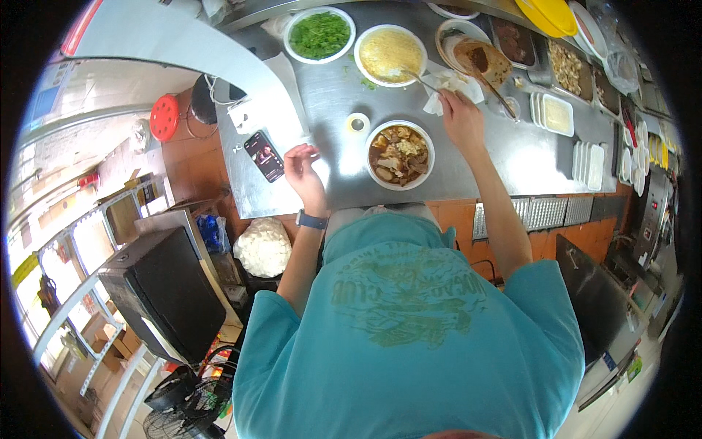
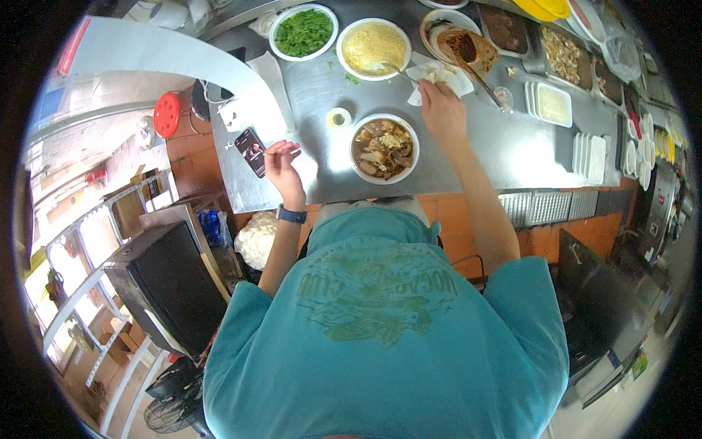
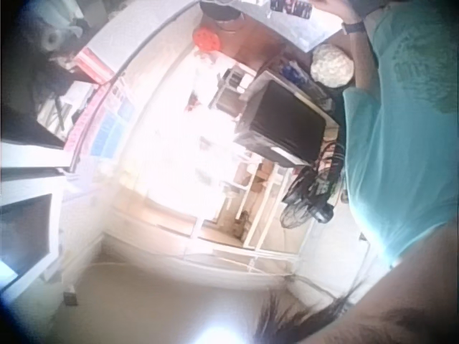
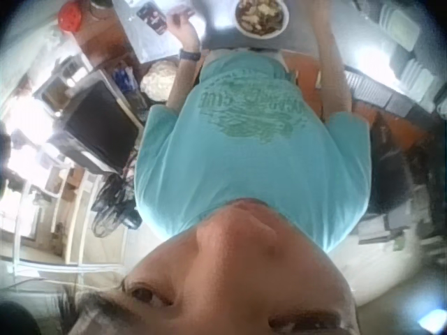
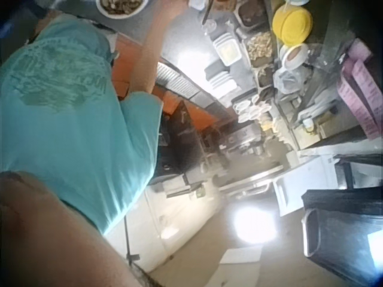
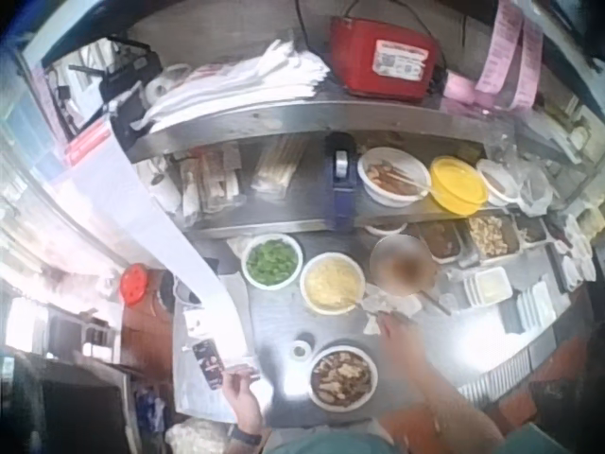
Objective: The person assembles multiple bowls of food in a commercial kitchen. They use tongs to add cooked meat and tofu to bowls, ladle broth from a large pot, and sprinkle chopped green onions. The bowls are then covered with yellow lids and placed on a shelf.
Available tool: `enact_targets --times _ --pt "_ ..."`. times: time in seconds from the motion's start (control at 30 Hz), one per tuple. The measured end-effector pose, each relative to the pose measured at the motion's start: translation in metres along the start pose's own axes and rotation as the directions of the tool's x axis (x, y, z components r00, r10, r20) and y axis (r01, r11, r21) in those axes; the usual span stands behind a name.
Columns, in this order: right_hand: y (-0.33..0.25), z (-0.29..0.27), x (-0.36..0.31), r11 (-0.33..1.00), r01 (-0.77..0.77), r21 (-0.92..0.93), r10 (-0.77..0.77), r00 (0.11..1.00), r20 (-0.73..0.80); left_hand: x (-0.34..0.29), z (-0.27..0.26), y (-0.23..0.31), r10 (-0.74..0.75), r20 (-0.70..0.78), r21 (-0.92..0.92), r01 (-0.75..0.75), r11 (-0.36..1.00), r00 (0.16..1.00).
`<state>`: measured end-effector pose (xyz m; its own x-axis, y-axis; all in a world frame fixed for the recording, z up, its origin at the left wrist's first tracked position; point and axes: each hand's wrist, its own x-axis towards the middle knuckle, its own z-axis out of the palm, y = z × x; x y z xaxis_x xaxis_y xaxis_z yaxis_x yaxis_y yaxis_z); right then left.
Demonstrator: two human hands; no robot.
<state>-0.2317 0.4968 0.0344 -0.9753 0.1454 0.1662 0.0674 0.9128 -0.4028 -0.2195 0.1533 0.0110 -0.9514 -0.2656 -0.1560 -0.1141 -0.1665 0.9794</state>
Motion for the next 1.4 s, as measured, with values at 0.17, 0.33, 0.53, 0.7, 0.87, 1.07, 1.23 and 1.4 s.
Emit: enact_targets --times 0.17,0.33,0.53,0.7,0.87,1.07,1.23,1.4 --pt "-0.031 0.059 0.090 0.961 0.234 -0.149 -0.249 0.963 -0.098 -0.010 0.018 0.002 0.066 0.224 0.510 -0.174 0.843 0.972" --pt "-0.111 0.136 0.214 0.906 0.423 0.016 -0.419 0.892 0.171 0.019 0.063 -0.002 0.132 0.432 0.675 -0.416 0.609 0.892" --pt "-0.130 0.215 0.275 0.963 0.226 -0.149 -0.148 0.899 0.412 0.044 0.063 -0.008 -0.085 0.552 0.716 -0.419 0.559 0.830" --pt "-0.113 0.226 0.269 0.978 0.207 -0.002 -0.204 0.965 0.167 0.044 0.065 -0.008 -0.076 0.565 0.723 -0.448 0.526 0.822" --pt "-0.097 0.203 0.272 0.987 0.157 0.044 -0.160 0.982 0.101 0.061 0.058 -0.005 -0.077 0.464 0.781 -0.367 0.506 0.882" --pt "-0.099 0.182 0.260 0.924 -0.108 0.367 0.068 0.990 0.120 0.084 0.044 -0.002 -0.036 0.388 0.802 -0.318 0.505 0.921" --pt "-0.103 0.172 0.253 0.614 -0.341 0.712 0.208 0.940 0.270 0.074 0.040 0.012 0.103 0.414 0.746 -0.402 0.531 0.904" --pt "-0.100 0.153 0.242 0.377 -0.214 0.901 0.168 0.973 0.160 0.045 0.020 0.032 0.295 0.374 0.612 -0.474 0.634 0.879"
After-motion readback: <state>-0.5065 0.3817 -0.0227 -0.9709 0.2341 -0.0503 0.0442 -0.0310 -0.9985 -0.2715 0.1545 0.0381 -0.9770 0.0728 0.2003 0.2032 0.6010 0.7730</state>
